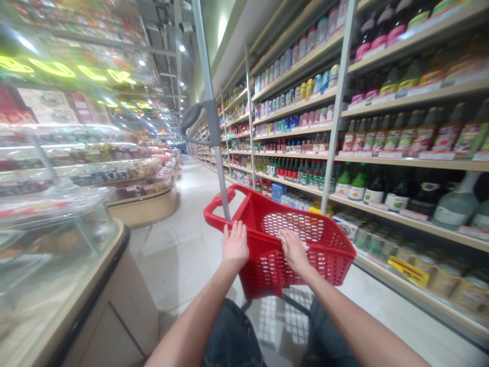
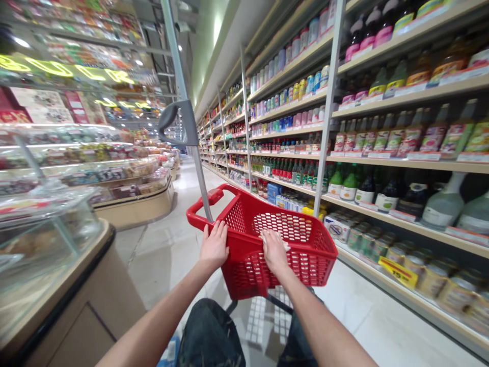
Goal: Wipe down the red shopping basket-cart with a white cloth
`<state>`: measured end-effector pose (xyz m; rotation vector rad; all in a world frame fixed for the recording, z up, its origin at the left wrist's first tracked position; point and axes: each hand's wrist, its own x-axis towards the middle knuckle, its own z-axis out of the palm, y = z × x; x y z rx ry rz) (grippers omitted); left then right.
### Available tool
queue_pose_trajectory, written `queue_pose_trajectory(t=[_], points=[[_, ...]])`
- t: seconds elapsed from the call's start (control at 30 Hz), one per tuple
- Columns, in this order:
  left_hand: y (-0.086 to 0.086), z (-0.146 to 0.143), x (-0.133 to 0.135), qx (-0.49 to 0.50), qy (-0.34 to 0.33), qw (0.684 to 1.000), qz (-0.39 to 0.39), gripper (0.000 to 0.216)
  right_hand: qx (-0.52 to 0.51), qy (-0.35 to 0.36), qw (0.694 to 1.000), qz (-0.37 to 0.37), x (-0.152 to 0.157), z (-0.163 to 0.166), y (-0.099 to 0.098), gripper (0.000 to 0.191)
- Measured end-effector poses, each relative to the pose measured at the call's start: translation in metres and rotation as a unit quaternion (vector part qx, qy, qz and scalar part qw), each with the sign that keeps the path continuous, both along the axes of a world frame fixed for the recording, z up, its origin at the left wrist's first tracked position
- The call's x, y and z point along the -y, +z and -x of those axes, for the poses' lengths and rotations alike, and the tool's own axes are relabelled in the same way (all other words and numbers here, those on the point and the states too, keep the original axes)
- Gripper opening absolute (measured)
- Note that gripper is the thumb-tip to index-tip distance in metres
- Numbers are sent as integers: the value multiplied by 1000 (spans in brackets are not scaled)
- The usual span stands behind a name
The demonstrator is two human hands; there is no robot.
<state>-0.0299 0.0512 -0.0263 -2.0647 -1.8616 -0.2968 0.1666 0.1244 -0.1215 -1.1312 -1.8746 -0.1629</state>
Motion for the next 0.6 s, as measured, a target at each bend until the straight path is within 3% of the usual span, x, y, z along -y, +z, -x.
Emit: queue_pose_trajectory(t=[0.13,0.4,0.6], points=[[3,0,3,6,-14,1000,10,60,-25,-55,998,-1,-5,-7,-5,37],[3,7,3,15,-19,1000,-15,57,-35,73,997,1,-2,80,30,39],[-4,14,5,20,-28,999,-12,59,-12,49,999,5,0,45,17,38]])
